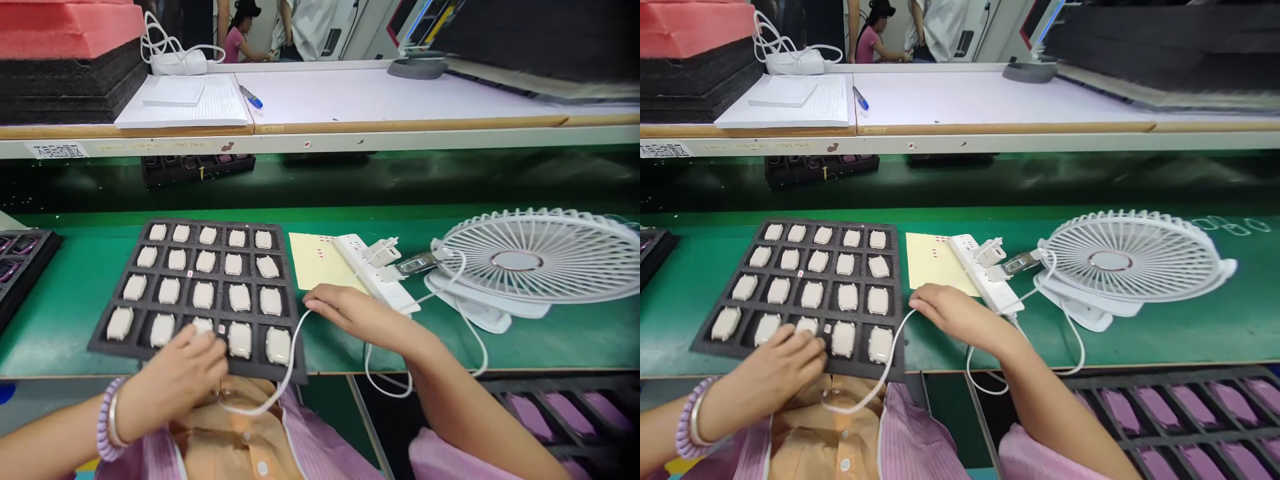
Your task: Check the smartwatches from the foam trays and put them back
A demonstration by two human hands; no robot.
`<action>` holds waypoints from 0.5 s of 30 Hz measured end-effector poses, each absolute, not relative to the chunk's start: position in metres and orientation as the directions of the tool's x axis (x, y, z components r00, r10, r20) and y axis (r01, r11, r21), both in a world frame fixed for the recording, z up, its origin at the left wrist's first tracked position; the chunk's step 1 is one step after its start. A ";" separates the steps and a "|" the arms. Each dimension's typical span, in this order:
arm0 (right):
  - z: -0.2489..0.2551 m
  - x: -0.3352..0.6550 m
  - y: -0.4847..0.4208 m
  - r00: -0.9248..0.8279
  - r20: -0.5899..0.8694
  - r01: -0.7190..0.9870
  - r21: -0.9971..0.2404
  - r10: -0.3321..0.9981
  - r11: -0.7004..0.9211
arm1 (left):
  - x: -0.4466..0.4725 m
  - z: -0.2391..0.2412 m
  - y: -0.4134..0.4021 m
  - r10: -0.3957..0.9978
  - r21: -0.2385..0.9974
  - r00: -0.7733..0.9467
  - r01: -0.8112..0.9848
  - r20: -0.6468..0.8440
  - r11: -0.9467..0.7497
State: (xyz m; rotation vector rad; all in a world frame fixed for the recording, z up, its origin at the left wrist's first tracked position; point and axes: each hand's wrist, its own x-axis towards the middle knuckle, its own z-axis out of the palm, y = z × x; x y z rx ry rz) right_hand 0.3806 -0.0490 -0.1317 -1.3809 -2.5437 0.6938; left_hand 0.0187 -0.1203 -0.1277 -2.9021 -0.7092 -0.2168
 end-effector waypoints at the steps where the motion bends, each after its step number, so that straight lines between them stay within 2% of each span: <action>1: -0.135 0.376 -0.053 -0.578 -0.131 0.741 -0.499 0.806 0.450 | 0.002 -0.125 -0.115 0.524 -0.117 0.840 0.540 0.138 -0.834; 4: -0.141 0.378 -0.067 -0.629 -0.262 0.728 -0.529 0.732 0.437 | -0.062 -0.115 -0.091 0.794 -0.177 0.608 0.784 0.025 -0.595; 6: -0.142 0.388 -0.075 -0.641 -0.331 0.732 -0.537 0.693 0.420 | -0.107 -0.112 -0.074 0.929 -0.129 0.367 0.925 0.049 -0.358; 7: -0.141 0.393 -0.078 -0.633 -0.362 0.742 -0.536 0.684 0.402 | -0.126 -0.113 -0.067 0.974 -0.041 0.214 0.977 0.079 -0.211; 8: -0.141 0.397 -0.079 -0.617 -0.382 0.755 -0.533 0.688 0.381 | -0.141 -0.115 -0.062 0.993 0.097 0.090 0.990 0.079 -0.098; 10: -0.138 0.402 -0.076 -0.589 -0.374 0.769 -0.533 0.716 0.354 | -0.160 -0.124 -0.055 0.990 0.331 -0.113 0.940 0.086 0.079; 12: -0.136 0.398 -0.069 -0.582 -0.298 0.757 -0.539 0.757 0.370 | -0.163 -0.137 -0.053 0.970 0.429 -0.197 0.895 0.143 0.119; 15: -0.132 0.380 -0.052 -0.624 -0.153 0.708 -0.526 0.766 0.472 | -0.152 -0.152 -0.061 0.954 0.455 -0.187 0.888 0.235 0.063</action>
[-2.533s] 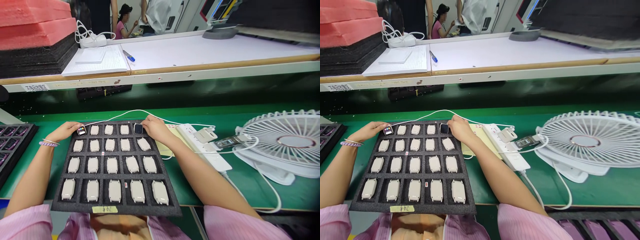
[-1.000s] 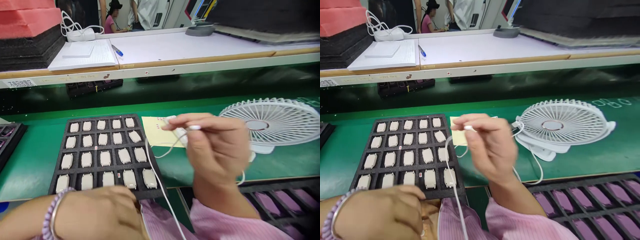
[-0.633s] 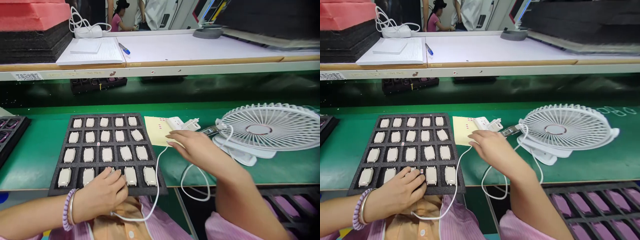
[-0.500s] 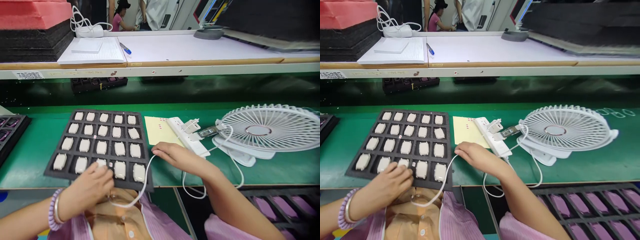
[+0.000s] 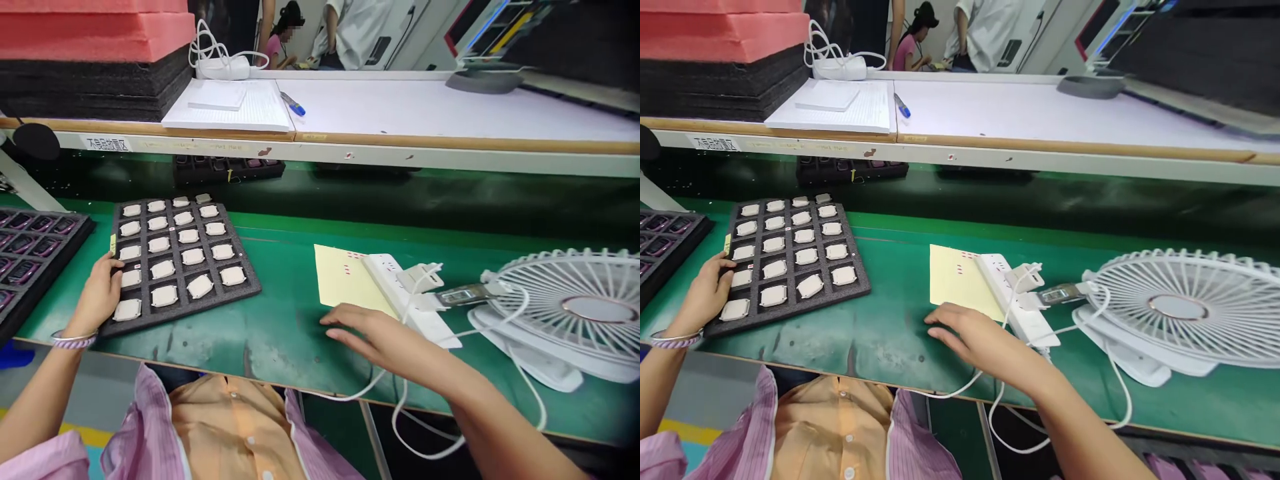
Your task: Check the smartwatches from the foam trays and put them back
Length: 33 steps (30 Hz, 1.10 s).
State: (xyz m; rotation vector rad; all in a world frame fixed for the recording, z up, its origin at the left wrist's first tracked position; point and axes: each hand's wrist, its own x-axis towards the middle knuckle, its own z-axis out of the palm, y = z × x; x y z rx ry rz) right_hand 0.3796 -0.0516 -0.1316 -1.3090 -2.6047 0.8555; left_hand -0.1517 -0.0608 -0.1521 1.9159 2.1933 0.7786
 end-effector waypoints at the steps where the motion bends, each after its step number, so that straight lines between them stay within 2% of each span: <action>1: -0.130 0.371 -0.045 -0.645 -0.113 0.689 -0.514 0.756 0.511 | -0.146 -0.156 -0.066 0.953 0.454 -0.178 0.890 0.244 0.050; 4: -0.122 0.346 -0.028 -0.708 -0.015 0.629 -0.467 0.706 0.621 | -0.126 -0.163 -0.088 0.955 0.430 -0.158 0.902 0.252 0.037; 8: -0.109 0.308 -0.004 -0.770 0.075 0.560 -0.397 0.633 0.727 | -0.086 -0.171 -0.123 0.958 0.393 -0.046 0.917 0.283 -0.072; 11: -0.102 0.273 0.024 -0.783 0.083 0.546 -0.384 0.617 0.744 | -0.057 -0.174 -0.141 0.947 0.357 0.065 0.916 0.314 -0.181; 14: -0.102 0.234 0.055 -0.719 0.030 0.654 -0.307 0.694 0.691 | -0.044 -0.164 -0.138 0.942 0.297 0.165 0.920 0.293 -0.254; 17: -0.106 0.204 0.082 -0.608 -0.035 0.779 -0.219 0.793 0.587 | -0.044 -0.139 -0.101 0.955 0.178 0.152 0.963 0.256 -0.201; 20: -0.112 0.185 0.099 -0.563 -0.066 0.818 -0.184 0.824 0.544 | -0.044 -0.113 -0.035 0.967 0.084 0.174 0.978 0.187 -0.193; 22: -0.116 0.181 0.105 -0.551 -0.077 0.828 -0.170 0.831 0.534 | -0.040 -0.104 0.012 0.981 0.090 0.189 0.977 0.042 -0.192; 25: -0.121 0.182 0.111 -0.556 -0.090 0.826 -0.176 0.826 0.536 | -0.033 -0.104 0.063 0.978 0.110 0.205 0.974 -0.045 -0.199; 33: -0.135 0.204 0.124 -0.628 -0.059 0.759 -0.267 0.776 0.594 | -0.036 -0.116 0.088 0.969 0.153 0.218 0.968 -0.115 -0.199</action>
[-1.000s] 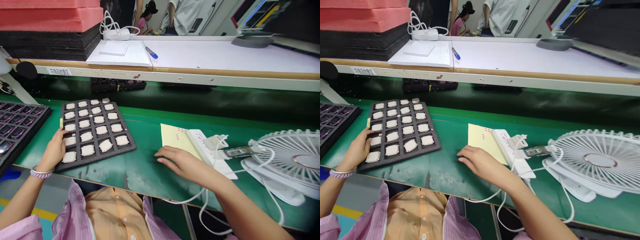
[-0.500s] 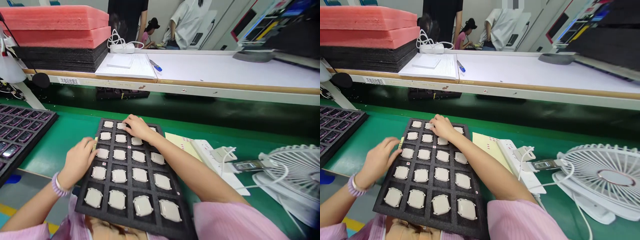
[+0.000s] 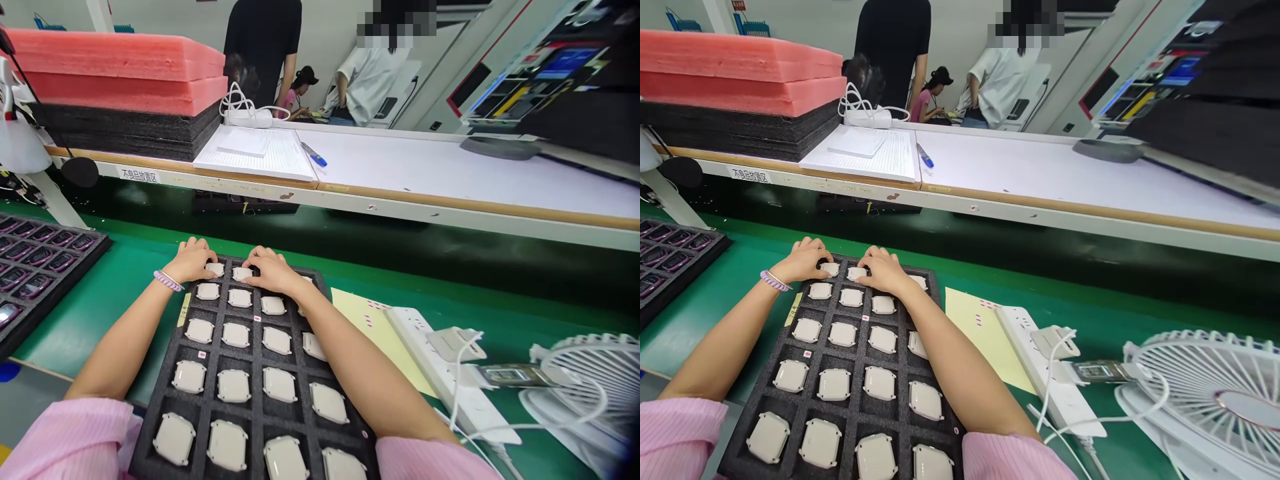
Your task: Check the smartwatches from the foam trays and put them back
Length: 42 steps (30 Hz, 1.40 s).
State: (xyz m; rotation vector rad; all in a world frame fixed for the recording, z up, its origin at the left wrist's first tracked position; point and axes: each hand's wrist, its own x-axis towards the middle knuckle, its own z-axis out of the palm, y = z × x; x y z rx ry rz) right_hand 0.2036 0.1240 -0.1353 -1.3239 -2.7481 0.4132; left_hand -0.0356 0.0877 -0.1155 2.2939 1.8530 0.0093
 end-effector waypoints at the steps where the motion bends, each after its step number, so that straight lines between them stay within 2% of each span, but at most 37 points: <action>1: -0.137 0.205 0.126 -0.640 -0.053 0.746 -0.281 0.767 0.603 | -0.036 -0.116 0.089 0.968 0.158 0.223 0.966 -0.117 -0.203; 6: -0.142 0.208 0.132 -0.674 0.009 0.683 -0.372 0.739 0.628 | -0.039 -0.123 0.096 0.961 0.227 0.255 0.947 -0.105 -0.227; 11: -0.148 0.210 0.136 -0.663 0.117 0.595 -0.517 0.740 0.615 | -0.049 -0.124 0.104 0.951 0.378 0.308 0.884 -0.028 -0.275; 13: -0.150 0.212 0.138 -0.610 0.165 0.432 -0.750 0.775 0.500 | -0.052 -0.121 0.106 0.952 0.632 0.302 0.731 0.041 -0.259; 15: -0.150 0.214 0.138 -0.533 0.183 0.134 -0.946 0.826 0.296 | -0.053 -0.119 0.107 0.960 0.884 0.259 0.417 0.107 -0.211; 17: -0.150 0.216 0.138 -0.477 0.166 -0.083 -0.986 0.863 0.144 | -0.051 -0.119 0.105 0.966 0.973 0.222 0.155 0.132 -0.168; 20: -0.151 0.218 0.137 -0.424 0.116 -0.167 -0.985 0.898 0.048 | -0.044 -0.119 0.102 0.966 0.993 0.230 -0.004 0.118 -0.120; 23: -0.151 0.218 0.137 -0.392 0.059 -0.247 -0.968 0.918 -0.043 | -0.038 -0.119 0.099 0.967 0.985 0.232 -0.157 0.104 -0.068; 29: -0.154 0.219 0.139 -0.407 0.049 -0.280 -0.957 0.912 -0.074 | -0.038 -0.122 0.100 0.969 0.981 0.226 -0.185 0.103 -0.061; 33: -0.154 0.221 0.140 -0.443 0.140 -0.115 -0.988 0.885 0.099 | -0.043 -0.122 0.101 0.962 0.992 0.243 -0.045 0.122 -0.114; 35: -0.154 0.219 0.138 -0.516 0.196 0.064 -0.962 0.834 0.265 | -0.047 -0.119 0.102 0.951 0.979 0.288 0.127 0.115 -0.157; 37: -0.153 0.214 0.135 -0.596 0.206 0.319 -0.826 0.776 0.465 | -0.052 -0.116 0.103 0.932 0.869 0.349 0.428 0.094 -0.248; 39: -0.152 0.208 0.130 -0.641 0.160 0.550 -0.586 0.751 0.595 | -0.054 -0.115 0.104 0.926 0.575 0.376 0.749 0.038 -0.328; 40: -0.151 0.205 0.128 -0.640 0.128 0.620 -0.496 0.757 0.608 | -0.053 -0.116 0.104 0.929 0.410 0.370 0.846 0.007 -0.340; 42: -0.147 0.203 0.124 -0.634 0.066 0.692 -0.397 0.771 0.603 | -0.050 -0.119 0.104 0.938 0.222 0.346 0.917 -0.035 -0.330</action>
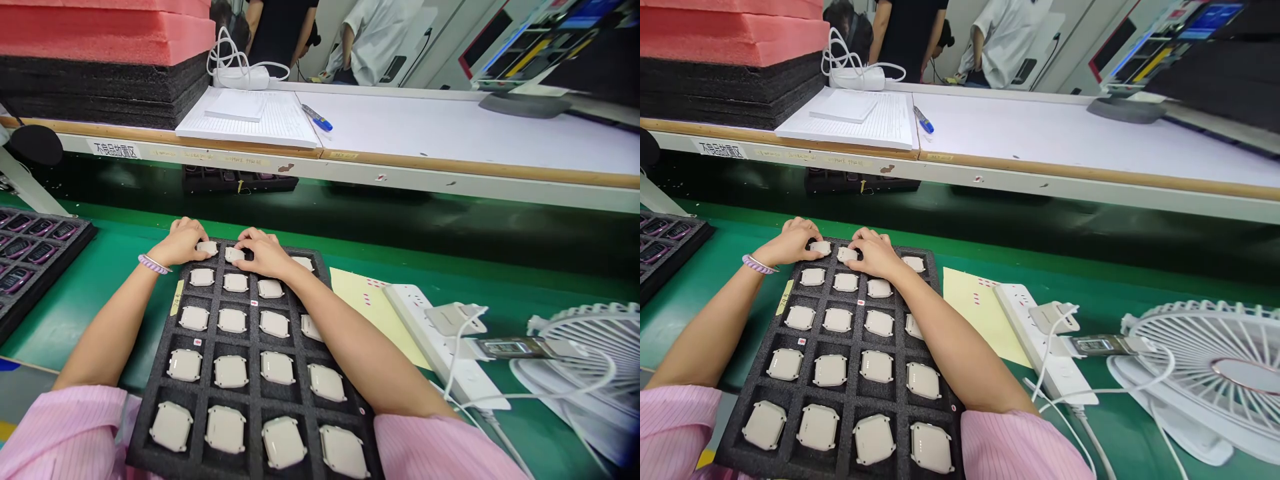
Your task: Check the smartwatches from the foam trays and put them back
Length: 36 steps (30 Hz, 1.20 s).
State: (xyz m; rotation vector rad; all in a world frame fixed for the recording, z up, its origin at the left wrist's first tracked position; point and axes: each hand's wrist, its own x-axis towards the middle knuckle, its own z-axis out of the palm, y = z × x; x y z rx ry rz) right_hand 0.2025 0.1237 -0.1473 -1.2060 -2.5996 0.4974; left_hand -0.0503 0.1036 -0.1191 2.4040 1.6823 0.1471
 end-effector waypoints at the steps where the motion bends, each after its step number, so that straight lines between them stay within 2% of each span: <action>1: -0.145 0.202 0.122 -0.632 0.046 0.708 -0.374 0.774 0.600 | -0.048 -0.121 0.103 0.937 0.187 0.347 0.924 -0.044 -0.333; 7: -0.131 0.201 0.111 -0.612 0.122 0.749 -0.228 0.781 0.623 | -0.041 -0.126 0.100 0.923 0.138 0.382 0.917 -0.034 -0.375; 11: -0.130 0.196 0.110 -0.611 0.043 0.776 -0.163 0.790 0.609 | -0.045 -0.126 0.100 0.937 0.125 0.347 0.933 -0.048 -0.339; 13: -0.131 0.204 0.116 -0.623 0.001 0.766 -0.205 0.783 0.610 | -0.047 -0.126 0.102 0.944 0.134 0.324 0.940 -0.065 -0.314; 17: -0.127 0.243 0.131 -0.563 0.055 0.760 -0.357 0.825 0.543 | -0.051 -0.124 0.103 0.953 0.161 0.292 0.947 -0.079 -0.276; 22: -0.130 0.277 0.129 -0.532 -0.093 0.810 -0.345 0.841 0.474 | -0.055 -0.124 0.104 0.952 0.230 0.290 0.937 -0.094 -0.263; 29: -0.141 0.268 0.124 -0.528 -0.032 0.791 -0.383 0.849 0.477 | -0.059 -0.131 0.108 0.939 0.358 0.337 0.887 -0.068 -0.292; 32: -0.145 0.270 0.127 -0.530 -0.002 0.749 -0.469 0.848 0.468 | -0.060 -0.134 0.109 0.933 0.412 0.352 0.862 -0.068 -0.295; 36: -0.155 0.275 0.130 -0.515 0.078 0.613 -0.663 0.854 0.430 | -0.063 -0.136 0.110 0.930 0.471 0.362 0.832 -0.059 -0.293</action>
